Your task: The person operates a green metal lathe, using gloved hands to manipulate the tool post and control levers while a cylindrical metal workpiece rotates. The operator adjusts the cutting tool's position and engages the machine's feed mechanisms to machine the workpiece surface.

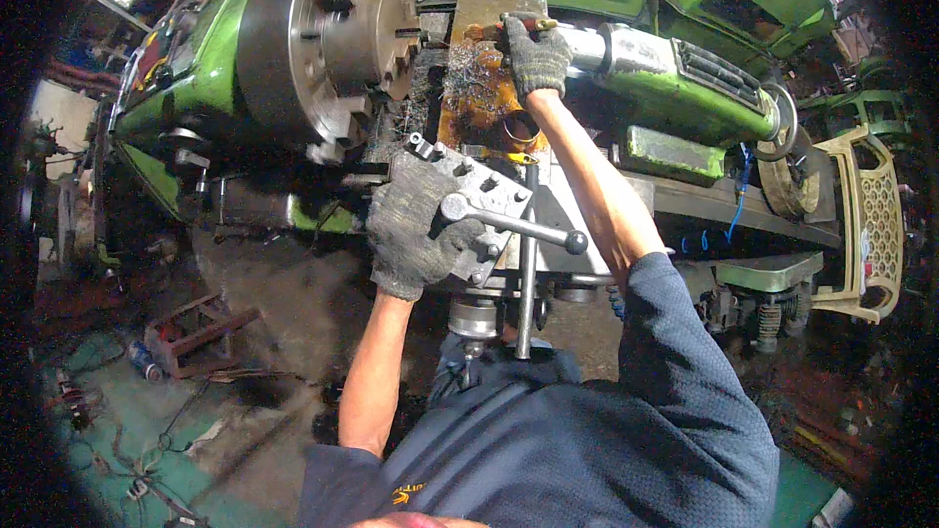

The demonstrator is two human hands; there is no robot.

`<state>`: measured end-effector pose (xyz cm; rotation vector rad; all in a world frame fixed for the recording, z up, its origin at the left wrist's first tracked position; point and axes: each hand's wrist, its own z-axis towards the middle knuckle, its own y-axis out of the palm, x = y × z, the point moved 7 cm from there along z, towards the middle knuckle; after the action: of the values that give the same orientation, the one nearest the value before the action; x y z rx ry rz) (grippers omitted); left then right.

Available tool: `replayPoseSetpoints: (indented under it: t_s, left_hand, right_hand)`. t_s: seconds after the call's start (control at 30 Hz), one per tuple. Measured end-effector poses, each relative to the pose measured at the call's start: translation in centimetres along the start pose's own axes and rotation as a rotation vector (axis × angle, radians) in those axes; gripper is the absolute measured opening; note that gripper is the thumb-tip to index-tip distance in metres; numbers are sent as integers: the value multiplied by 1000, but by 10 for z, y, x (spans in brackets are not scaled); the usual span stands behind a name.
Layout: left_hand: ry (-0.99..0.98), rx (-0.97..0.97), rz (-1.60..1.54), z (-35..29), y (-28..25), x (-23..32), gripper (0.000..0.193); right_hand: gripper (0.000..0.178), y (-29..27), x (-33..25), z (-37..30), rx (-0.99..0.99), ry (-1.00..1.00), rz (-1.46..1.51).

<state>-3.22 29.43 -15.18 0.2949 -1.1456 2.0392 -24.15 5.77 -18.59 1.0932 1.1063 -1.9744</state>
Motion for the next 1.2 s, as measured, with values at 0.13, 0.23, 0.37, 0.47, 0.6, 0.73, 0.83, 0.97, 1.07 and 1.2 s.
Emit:
replayPoseSetpoints:
  t_s: [0.13,0.23,0.37,0.47,0.6,0.73,0.83,0.97,1.07,1.2]
  left_hand:
    - [8,13,-18,0,4,-2,48]
    - [18,46,-45,1,3,-2,47]
    - [-3,63,-38,-3,5,-4,48]
    - [16,47,-22,-1,6,-2,49]
    - [23,36,-22,1,4,-2,47]
    - [27,37,-29,-2,3,-3,48]
    - [39,50,-25,-3,3,-2,48]
    - [43,62,-22,0,3,-3,48]
    - [55,52,-11,2,1,0,50]
    - [69,67,-18,3,0,0,50]
  right_hand:
    - [29,-12,-9,-8,46,-237,-137]
    - [20,-17,-16,-19,7,-331,-137]
    - [19,-11,-28,-29,-188,-187,106]
    - [23,4,-1,-18,-259,-105,157]
    - [20,33,8,-10,-309,-23,301]
    - [21,48,6,-4,-353,-45,242]
    - [22,51,-1,-4,-395,-60,217]
    - [24,55,-2,-1,-391,-88,150]
    - [23,52,-6,-3,-396,-56,190]
    - [22,53,-3,-3,-383,-8,310]
